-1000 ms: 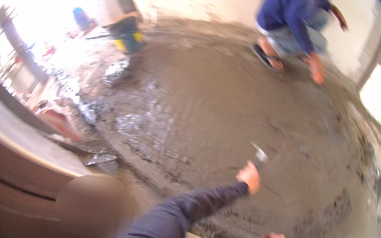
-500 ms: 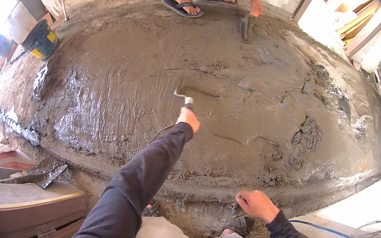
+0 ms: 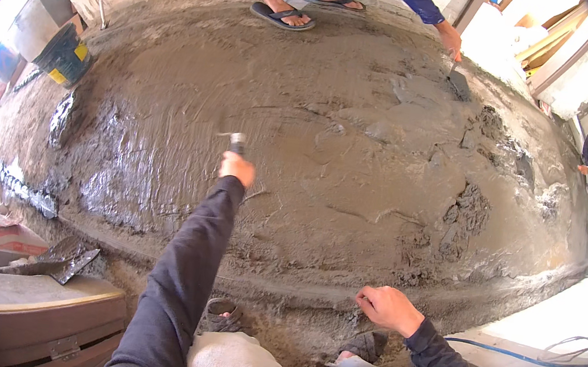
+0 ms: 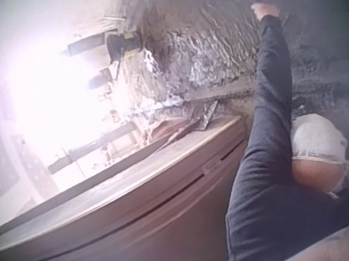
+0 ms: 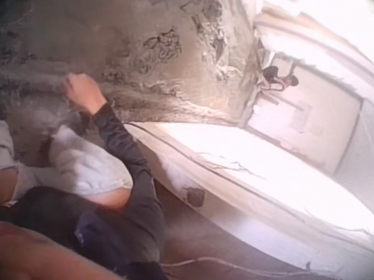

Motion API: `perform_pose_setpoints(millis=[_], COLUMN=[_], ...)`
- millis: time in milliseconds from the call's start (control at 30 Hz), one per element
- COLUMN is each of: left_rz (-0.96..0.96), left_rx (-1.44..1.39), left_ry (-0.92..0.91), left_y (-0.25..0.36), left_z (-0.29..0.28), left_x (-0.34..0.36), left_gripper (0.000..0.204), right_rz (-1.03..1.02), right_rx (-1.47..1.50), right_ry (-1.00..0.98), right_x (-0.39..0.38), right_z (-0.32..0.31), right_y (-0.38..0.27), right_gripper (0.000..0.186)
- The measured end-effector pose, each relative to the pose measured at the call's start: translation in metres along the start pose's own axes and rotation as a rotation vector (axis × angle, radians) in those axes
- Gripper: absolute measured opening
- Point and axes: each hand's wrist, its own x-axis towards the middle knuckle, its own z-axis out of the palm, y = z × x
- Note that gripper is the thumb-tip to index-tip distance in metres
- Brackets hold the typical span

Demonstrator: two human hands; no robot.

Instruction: The person uses a trowel to smooth wet concrete on a floor. The person repeatedly spreads and levels the concrete surface with a trowel, moving across different areas of the floor.

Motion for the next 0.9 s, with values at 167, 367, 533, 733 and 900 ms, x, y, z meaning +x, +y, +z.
perform_pose_setpoints(millis=[167, 367, 533, 733, 900], left_rz=[-0.144, 0.066, 0.850, 0.600, 0.597], left_rx=[-0.033, 0.487, 1.161, 0.284, 0.079], left_ry=[0.233, -0.200, -0.411, -0.385, -0.632], left_y=[-0.096, -0.035, 0.095, 0.193, 0.213], left_z=[-0.025, -0.004, 0.046, 0.084, 0.082], left_x=[0.071, 0.065, 0.035, -0.048, -0.093], left_gripper=[0.029, 0.046, 0.024, 0.050, 0.051], right_rz=[0.044, 0.160, 0.129, 0.134, 0.087], right_rx=[0.030, 0.039, 0.045, 0.113, 0.108], right_ry=[0.003, -0.078, -0.094, -0.096, -0.087], right_x=[-0.011, -0.031, -0.021, -0.016, -0.020], right_z=[0.000, 0.006, 0.011, -0.001, 0.012], right_y=[0.011, 0.038, 0.046, 0.028, 0.026], right_gripper=[0.016, 0.015, 0.014, 0.014, 0.015])
